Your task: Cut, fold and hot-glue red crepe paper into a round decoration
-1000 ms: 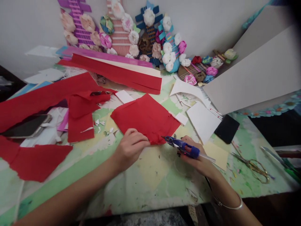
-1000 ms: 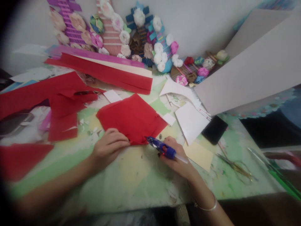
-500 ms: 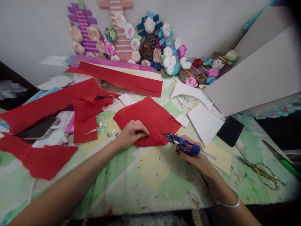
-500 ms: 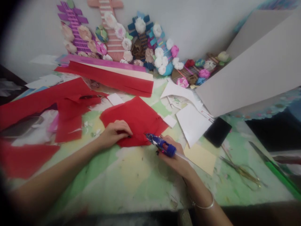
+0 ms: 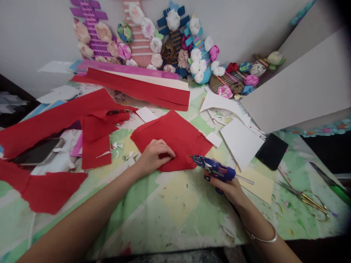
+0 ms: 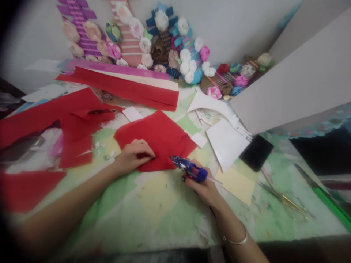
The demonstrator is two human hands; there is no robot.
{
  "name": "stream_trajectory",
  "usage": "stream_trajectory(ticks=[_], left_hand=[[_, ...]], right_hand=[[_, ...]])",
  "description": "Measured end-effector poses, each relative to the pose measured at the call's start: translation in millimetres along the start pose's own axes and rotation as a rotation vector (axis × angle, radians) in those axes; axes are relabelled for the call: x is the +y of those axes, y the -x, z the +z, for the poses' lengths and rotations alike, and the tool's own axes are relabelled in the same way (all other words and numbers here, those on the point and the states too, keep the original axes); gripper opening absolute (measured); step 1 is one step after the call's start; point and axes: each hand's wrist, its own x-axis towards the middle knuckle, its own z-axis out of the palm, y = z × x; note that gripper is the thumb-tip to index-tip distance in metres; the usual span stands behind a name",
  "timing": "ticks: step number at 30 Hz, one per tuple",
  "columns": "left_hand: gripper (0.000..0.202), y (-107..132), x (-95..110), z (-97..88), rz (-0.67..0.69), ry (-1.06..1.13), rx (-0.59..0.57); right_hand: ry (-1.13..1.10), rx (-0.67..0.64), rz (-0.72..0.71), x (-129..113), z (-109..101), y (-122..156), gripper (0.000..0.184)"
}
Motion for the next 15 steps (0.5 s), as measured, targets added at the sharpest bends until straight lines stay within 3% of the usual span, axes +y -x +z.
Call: stream_trajectory(ticks=[4, 7, 10, 13, 15], left_hand=[[0.019, 1.6, 3.3, 2.8, 0.014, -0.047, 0.007], [0.024, 4.7, 10.5, 6.1, 0.033, -0.087, 0.076], [0.024, 7.8, 21.1, 11.0, 0.035, -0.235, 0.108], [0.073, 8.6, 28.3, 17.5, 0.051, -0.416, -0.020], [0.085, 7.9, 28.8, 21.9, 0.034, -0.484, -0.074]], right_hand=[[-0.031, 0.044, -0.002, -5.9, 2.4, -2.1, 0.019], [-0.077, 0.113, 0.025, -7.5, 3.9, -1.2, 0.020], [-0.122, 0.171, 0.041, -6.7, 4.4, 0.5, 0.021], [-0.127, 0.162, 0.028, -5.7, 3.3, 1.0, 0.020], [-0.119, 0.147, 0.011, -5.4, 2.2, 0.9, 0.018]])
